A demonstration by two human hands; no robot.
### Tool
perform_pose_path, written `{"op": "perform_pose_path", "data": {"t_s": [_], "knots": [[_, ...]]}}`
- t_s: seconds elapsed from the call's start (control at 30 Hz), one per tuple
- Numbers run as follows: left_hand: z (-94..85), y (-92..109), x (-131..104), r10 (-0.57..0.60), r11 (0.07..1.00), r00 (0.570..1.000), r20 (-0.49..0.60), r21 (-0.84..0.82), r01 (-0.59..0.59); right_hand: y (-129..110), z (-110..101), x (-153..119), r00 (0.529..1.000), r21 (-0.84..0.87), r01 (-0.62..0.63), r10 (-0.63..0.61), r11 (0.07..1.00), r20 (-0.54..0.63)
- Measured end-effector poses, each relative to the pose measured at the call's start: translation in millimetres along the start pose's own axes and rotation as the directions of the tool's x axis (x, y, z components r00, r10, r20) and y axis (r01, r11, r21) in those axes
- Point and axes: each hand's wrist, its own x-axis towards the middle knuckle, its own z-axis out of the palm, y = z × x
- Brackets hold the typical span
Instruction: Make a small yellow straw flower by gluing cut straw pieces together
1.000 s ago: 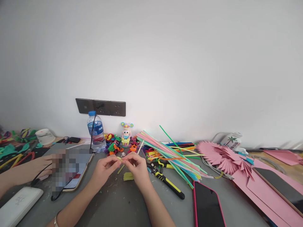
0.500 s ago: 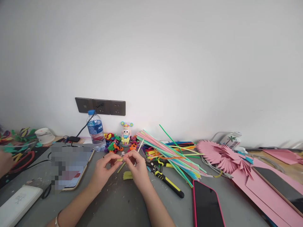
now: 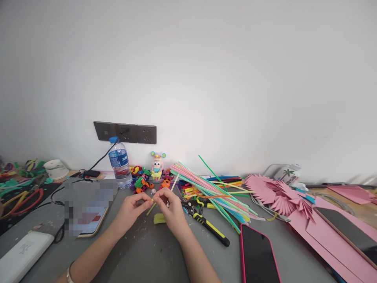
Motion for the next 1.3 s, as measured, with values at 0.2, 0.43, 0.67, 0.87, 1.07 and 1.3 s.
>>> {"op": "perform_pose_path", "data": {"t_s": [0.2, 0.43, 0.67, 0.87, 1.07, 1.3], "knots": [[4.2, 11, -1, -0.171, 0.952, 0.984, 0.057, -0.249, 0.18, 3, -1, 2, 0.998, 0.148, -0.055, 0.054, 0.988, 0.012], [0.6, 3, 2, -0.106, 0.983, 0.994, -0.015, -0.155, 0.103, 1, -2, 5, 0.994, 0.217, -0.108, 0.102, 0.97, 0.039], [-2.7, -7, 1, 0.138, 0.983, 0.988, -0.072, 0.136, -0.127, 5, -4, 7, 0.989, 0.18, -0.147, 0.145, 0.973, 0.025], [-6.5, -6, -1, 0.351, 0.883, 0.932, -0.093, 0.364, -0.297, 8, -4, 6, 0.984, 0.124, -0.176, 0.178, 0.976, -0.005], [-6.9, 0, 1, 0.544, 0.765, 0.838, -0.038, 0.434, -0.476, 8, -4, 5, 0.987, 0.071, -0.161, 0.161, 0.984, 0.0], [-4.3, 0, -1, 0.41, 0.862, 0.911, -0.051, 0.348, -0.368, 7, -4, 4, 0.993, -0.011, -0.119, 0.119, 0.993, 0.026]]}}
